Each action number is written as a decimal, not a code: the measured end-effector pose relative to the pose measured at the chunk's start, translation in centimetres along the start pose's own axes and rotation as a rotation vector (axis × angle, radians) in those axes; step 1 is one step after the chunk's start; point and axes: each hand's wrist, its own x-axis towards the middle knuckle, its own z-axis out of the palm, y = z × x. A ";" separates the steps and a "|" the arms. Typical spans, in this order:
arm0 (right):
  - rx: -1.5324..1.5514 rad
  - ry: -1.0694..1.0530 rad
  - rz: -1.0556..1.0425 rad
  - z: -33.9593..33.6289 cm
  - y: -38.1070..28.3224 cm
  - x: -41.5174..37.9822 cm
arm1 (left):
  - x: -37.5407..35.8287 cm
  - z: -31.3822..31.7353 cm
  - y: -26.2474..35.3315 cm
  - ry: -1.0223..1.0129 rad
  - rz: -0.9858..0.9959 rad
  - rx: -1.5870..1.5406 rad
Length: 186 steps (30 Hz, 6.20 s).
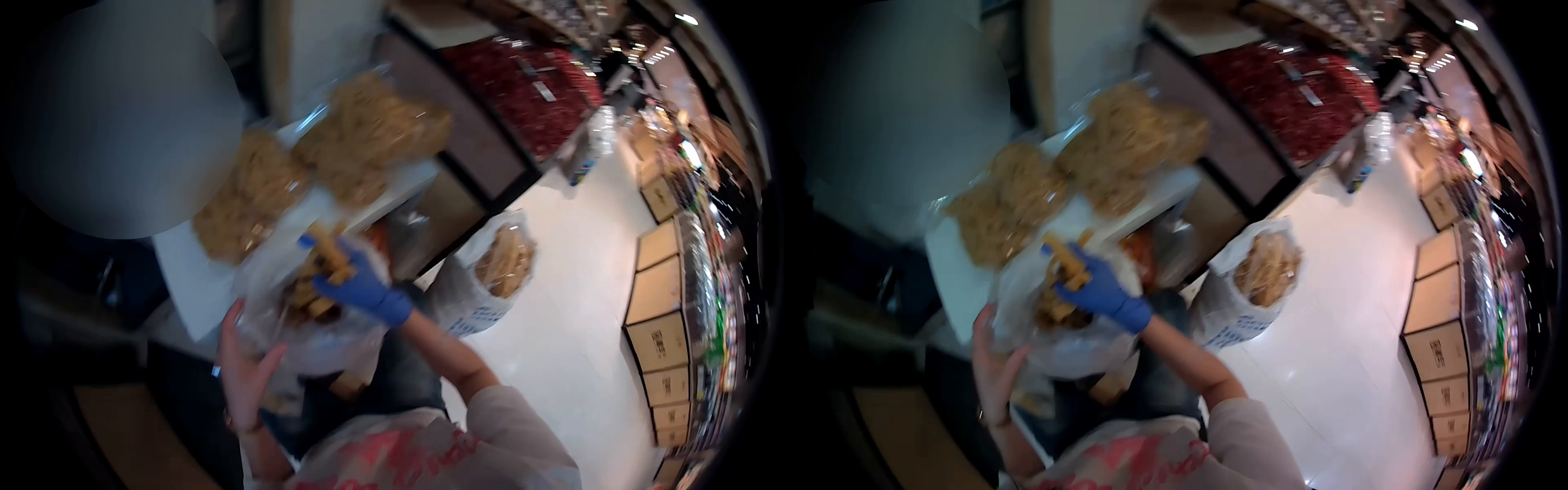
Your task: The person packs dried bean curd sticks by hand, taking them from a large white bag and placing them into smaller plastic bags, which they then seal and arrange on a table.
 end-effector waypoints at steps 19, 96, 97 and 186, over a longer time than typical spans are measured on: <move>0.206 0.130 -0.169 1.6 -6.8 2.8 | 0.5 1.6 0.4 -0.118 -0.008 0.165; -0.975 -0.791 -0.243 3.3 4.7 0.8 | -1.2 -4.8 -2.6 0.383 0.157 -0.528; -0.974 -0.791 -0.239 4.8 6.6 -0.1 | -1.3 -4.7 -2.6 0.375 0.160 -0.542; 0.606 -0.298 0.288 1.3 6.3 -2.3 | 3.7 7.2 -5.0 -0.035 0.024 -0.037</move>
